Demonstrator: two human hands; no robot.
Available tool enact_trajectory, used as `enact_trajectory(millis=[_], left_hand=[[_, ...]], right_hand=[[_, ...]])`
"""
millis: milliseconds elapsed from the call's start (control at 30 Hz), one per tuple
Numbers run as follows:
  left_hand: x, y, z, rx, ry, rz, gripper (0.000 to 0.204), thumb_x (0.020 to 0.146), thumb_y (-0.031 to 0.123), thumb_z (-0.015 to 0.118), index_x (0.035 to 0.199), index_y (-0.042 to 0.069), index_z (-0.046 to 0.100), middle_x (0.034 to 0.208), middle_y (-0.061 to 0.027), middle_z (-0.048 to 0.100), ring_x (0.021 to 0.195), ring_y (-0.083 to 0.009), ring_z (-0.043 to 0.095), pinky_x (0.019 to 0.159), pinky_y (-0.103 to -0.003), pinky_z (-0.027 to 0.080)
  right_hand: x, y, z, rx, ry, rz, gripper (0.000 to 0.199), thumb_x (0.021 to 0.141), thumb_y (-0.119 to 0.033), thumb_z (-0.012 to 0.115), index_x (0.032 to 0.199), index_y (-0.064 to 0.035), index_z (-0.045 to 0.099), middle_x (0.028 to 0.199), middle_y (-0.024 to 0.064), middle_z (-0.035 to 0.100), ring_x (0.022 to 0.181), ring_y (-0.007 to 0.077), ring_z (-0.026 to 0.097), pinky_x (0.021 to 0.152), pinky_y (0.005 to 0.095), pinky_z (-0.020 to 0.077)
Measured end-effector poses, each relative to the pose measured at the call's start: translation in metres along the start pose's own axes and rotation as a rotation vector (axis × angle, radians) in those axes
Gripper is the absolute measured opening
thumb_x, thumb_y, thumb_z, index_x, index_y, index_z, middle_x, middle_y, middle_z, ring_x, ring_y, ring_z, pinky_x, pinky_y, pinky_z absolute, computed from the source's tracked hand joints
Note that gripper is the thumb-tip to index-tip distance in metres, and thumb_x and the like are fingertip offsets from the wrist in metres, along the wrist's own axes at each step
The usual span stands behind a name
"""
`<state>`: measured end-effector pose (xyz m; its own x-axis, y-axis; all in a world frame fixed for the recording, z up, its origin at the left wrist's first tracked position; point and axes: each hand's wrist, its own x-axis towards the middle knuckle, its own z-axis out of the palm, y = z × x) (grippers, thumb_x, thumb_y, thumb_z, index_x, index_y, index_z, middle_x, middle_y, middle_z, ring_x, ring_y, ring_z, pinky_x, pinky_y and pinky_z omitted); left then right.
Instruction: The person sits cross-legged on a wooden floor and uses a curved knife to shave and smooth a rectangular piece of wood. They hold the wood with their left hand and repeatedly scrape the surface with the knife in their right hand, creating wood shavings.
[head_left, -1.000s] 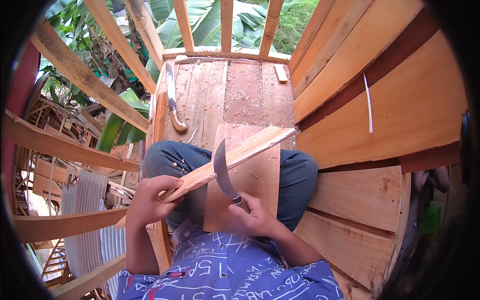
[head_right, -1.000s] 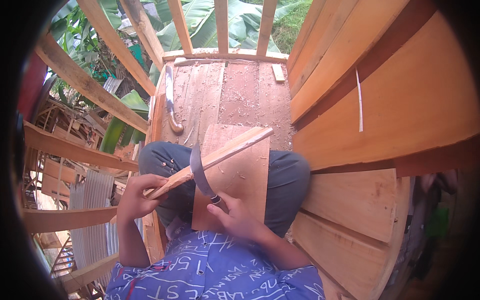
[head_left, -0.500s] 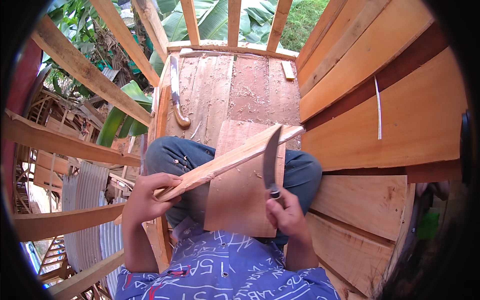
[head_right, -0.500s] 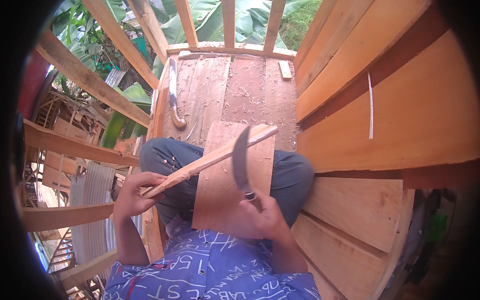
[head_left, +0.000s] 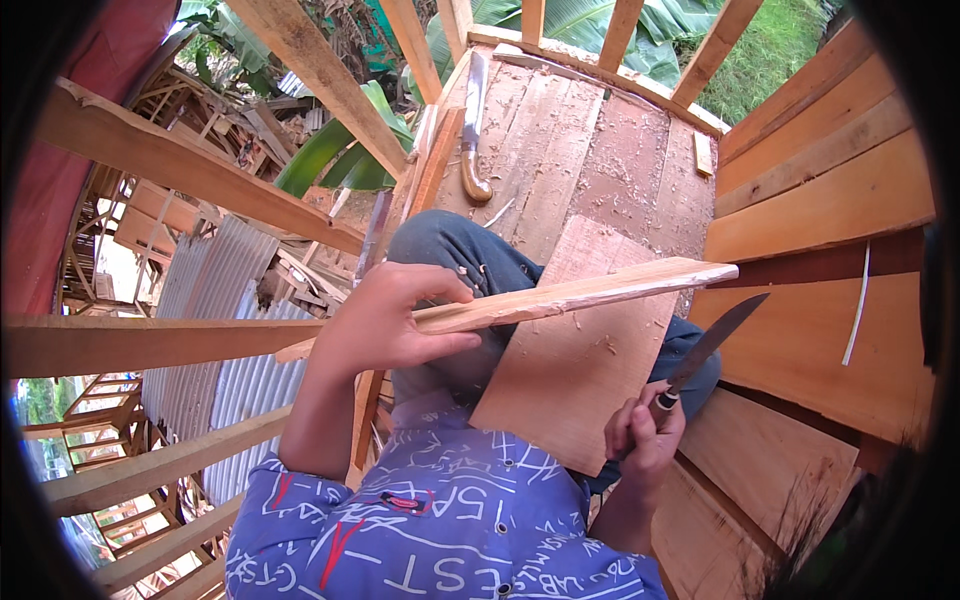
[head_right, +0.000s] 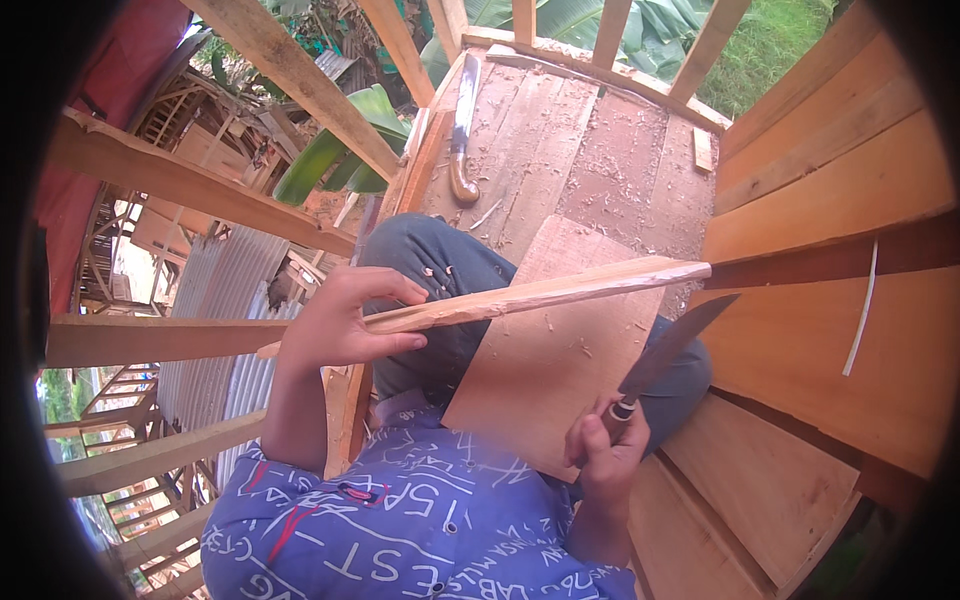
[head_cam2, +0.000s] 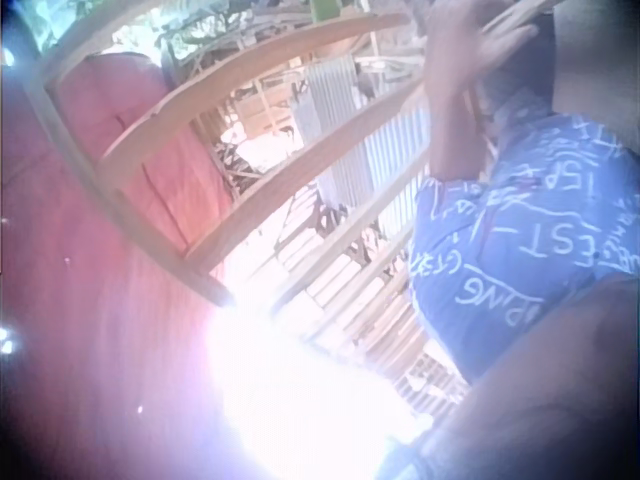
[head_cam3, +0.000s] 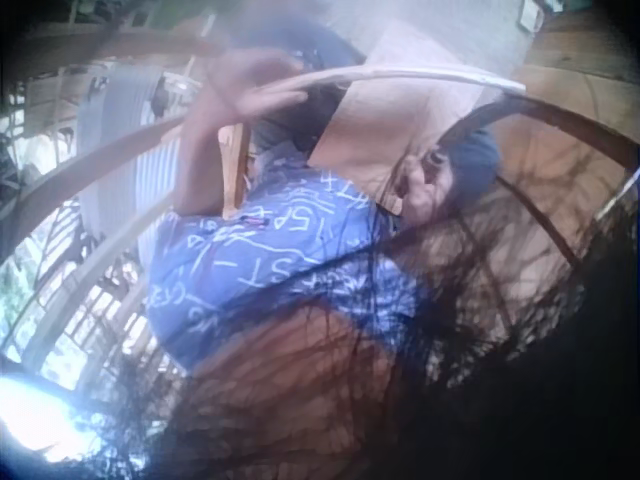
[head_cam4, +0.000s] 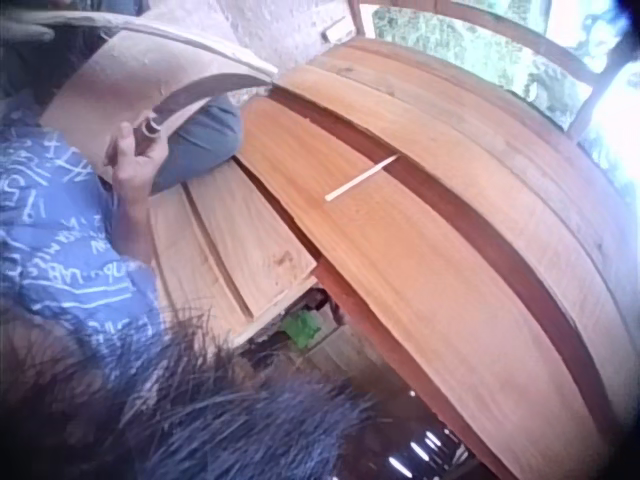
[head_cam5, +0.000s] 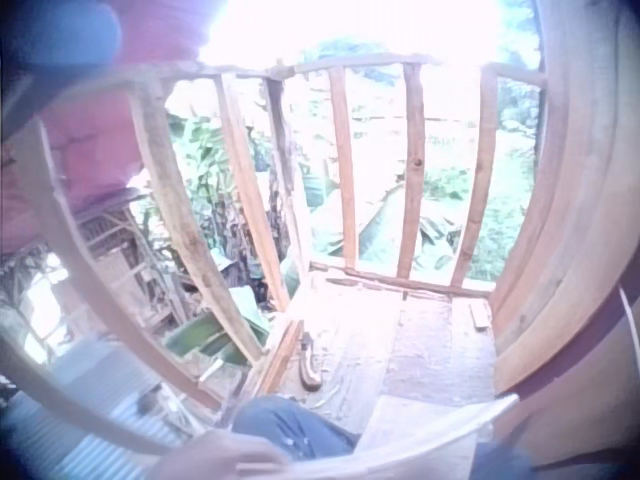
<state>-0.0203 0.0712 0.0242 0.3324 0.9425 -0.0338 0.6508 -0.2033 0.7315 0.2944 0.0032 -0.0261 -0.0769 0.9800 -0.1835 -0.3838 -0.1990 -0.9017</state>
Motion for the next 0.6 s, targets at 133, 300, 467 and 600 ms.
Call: enact_trajectory(millis=[133, 300, 467, 600], left_hand=[[0.009, 0.002, -0.003, 0.126, 0.083, 0.026, 0.04, 0.067, 0.028, 0.087, 0.089, 0.0, 0.069, 0.092, -0.0119, 0.072, 0.088, -0.0266, 0.071, 0.078, -0.034, 0.055], [0.016, 0.003, -0.005, 0.214, 0.13, -0.023, 0.04, 0.064, 0.031, 0.088, 0.086, 0.002, 0.07, 0.089, -0.0101, 0.073, 0.085, -0.027, 0.071, 0.075, -0.035, 0.055], [0.013, 0.001, -0.001, 0.195, 0.119, -0.048, 0.04, 0.061, 0.03, 0.089, 0.083, 0.004, 0.07, 0.089, -0.0097, 0.073, 0.083, -0.0278, 0.071, 0.072, -0.035, 0.055], [0.01, -0.005, 0.006, 0.179, 0.181, -0.005, 0.037, 0.061, 0.037, 0.084, 0.074, 0.005, 0.068, 0.076, -0.0097, 0.069, 0.073, -0.03, 0.068, 0.064, -0.038, 0.052]], right_hand=[[0.007, 0.016, 0.049, 0.047, -0.091, 0.047, 0.02, 0.089, 0.002, 0.063, 0.092, -0.0053, 0.045, 0.082, 0.0108, 0.062, 0.048, 0.0096, 0.053, 0.043, 0.0234, 0.0441], [0.031, 0.014, 0.101, 0.059, -0.231, 0.024, 0.024, 0.088, 0.008, 0.061, 0.09, -0.0061, 0.042, 0.109, 0.0229, 0.066, 0.059, 0.0062, 0.058, 0.048, 0.0217, 0.0449], [0.052, 0.031, 0.12, -0.066, -0.265, -0.159, 0.031, 0.085, 0.013, 0.062, 0.092, -0.0078, 0.04, 0.116, 0.0279, 0.063, 0.053, 0.0048, 0.055, 0.044, 0.019, 0.0431], [0.057, 0.032, 0.128, -0.119, -0.279, -0.119, 0.036, 0.081, 0.012, 0.069, 0.091, -0.0081, 0.04, 0.114, 0.0228, 0.066, 0.061, 0.0035, 0.057, 0.054, 0.0178, 0.0451]])
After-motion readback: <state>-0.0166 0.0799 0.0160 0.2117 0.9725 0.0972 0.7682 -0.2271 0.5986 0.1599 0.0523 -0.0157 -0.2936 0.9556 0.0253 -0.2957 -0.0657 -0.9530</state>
